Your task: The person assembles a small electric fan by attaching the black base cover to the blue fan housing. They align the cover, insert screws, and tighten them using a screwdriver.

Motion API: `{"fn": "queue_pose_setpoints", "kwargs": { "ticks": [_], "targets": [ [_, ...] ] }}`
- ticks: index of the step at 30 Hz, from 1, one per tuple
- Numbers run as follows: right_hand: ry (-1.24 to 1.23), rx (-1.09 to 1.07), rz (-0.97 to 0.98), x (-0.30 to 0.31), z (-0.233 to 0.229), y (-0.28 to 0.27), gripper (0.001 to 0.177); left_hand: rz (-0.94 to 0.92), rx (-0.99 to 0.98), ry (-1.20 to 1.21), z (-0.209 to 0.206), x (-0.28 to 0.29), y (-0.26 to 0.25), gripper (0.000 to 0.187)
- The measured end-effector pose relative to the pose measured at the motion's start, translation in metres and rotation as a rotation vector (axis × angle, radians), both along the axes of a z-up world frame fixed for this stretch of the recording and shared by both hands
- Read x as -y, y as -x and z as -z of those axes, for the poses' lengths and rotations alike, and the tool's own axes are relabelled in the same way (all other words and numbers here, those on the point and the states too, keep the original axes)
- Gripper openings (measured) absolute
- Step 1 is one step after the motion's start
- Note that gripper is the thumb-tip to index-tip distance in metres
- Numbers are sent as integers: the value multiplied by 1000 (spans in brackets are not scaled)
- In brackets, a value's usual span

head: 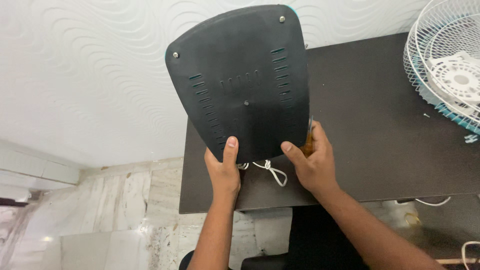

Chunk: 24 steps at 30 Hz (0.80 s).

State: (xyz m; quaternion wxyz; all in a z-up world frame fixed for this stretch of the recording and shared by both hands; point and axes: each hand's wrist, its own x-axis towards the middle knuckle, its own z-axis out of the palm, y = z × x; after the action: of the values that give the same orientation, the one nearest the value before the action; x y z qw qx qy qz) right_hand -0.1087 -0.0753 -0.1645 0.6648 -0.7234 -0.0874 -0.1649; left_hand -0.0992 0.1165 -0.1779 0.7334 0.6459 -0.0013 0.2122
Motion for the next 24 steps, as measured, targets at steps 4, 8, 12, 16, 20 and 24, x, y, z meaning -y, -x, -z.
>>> {"fn": "queue_pose_setpoints", "kwargs": {
  "ticks": [4,8,12,16,20,24],
  "targets": [
    [13,-21,30,5,4,-2,43,212,62,388,2,18,5,61],
    [-236,-113,-37,6,3,-2,39,292,-7,207,4,29,8,73],
    [-293,-166,-53,5,1,-5,39,163,-12,-2,4,31,1,67],
    [-179,-211,-27,4,5,-7,40,217,-96,85,4,33,-5,66],
    [-134,-37,-81,3,12,-4,40,246,-175,215,5,33,-6,68],
    [-120,57,-59,11,17,3,50,235,-108,249,6,32,-3,74]
  ]
}}
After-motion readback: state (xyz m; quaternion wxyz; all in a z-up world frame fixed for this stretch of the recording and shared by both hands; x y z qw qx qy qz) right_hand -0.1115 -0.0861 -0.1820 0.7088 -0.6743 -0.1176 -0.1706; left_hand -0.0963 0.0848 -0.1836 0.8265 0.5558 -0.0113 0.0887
